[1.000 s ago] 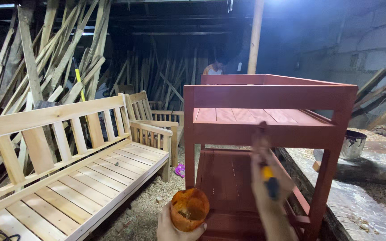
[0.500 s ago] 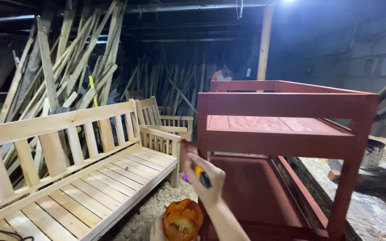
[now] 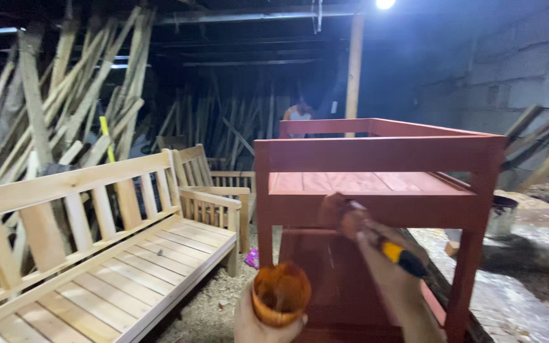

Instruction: The person applies a reddish wood stain or finish to a wooden cart with a cloth pad, holding a stained container in one hand. They wipe the lower shelves and side rails first, then move to the top surface, rubbing the liquid into the slats and edges.

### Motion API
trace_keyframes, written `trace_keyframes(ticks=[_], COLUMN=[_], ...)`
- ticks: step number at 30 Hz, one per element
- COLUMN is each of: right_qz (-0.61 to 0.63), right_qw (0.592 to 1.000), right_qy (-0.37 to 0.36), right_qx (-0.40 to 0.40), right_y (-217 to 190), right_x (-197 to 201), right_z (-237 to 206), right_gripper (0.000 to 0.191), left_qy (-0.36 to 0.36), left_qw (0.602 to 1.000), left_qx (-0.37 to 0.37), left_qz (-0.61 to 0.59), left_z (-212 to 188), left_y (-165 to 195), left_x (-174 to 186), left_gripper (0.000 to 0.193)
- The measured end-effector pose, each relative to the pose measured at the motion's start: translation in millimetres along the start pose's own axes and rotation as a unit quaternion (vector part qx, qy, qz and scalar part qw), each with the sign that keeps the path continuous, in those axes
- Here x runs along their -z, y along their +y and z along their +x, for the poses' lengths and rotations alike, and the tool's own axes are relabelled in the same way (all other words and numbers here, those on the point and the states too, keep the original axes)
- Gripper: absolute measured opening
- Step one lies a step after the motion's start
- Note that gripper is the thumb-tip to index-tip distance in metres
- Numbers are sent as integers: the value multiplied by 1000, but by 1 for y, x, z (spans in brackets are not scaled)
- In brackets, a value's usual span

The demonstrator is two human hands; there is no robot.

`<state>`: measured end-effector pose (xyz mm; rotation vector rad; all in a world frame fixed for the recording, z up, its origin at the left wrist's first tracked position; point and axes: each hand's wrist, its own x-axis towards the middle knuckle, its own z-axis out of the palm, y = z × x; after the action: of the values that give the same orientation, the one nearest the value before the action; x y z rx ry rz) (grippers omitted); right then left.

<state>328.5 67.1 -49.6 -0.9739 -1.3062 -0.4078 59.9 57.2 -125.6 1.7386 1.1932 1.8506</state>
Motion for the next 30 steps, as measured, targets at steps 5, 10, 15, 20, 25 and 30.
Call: trace_keyframes(ticks=[5, 10, 15, 20, 25, 30], right_qz=[-41, 17, -31, -221, -189, 147], right_qw=[996, 988, 978, 974, 965, 981], right_qy=[36, 129, 197, 37, 66, -15], right_qx=[-71, -78, 59, -20, 171, 125], right_y=[30, 43, 33, -28, -99, -125], right_x=[60, 102, 129, 68, -56, -88], right_z=[8, 8, -2, -19, -39, -51], right_gripper=[27, 25, 21, 50, 42, 23], left_qy=[-25, -49, -96, -90, -36, -4], left_qw=[998, 996, 984, 989, 997, 996], left_qx=[-1, 38, 87, 27, 33, 85], left_qz=[-64, -60, -121, -114, 59, -14], left_z=[23, 48, 83, 94, 92, 91], left_y=[63, 111, 127, 133, 135, 128], left_x=[2, 10, 22, 36, 61, 102], left_gripper=[96, 83, 87, 77, 92, 75])
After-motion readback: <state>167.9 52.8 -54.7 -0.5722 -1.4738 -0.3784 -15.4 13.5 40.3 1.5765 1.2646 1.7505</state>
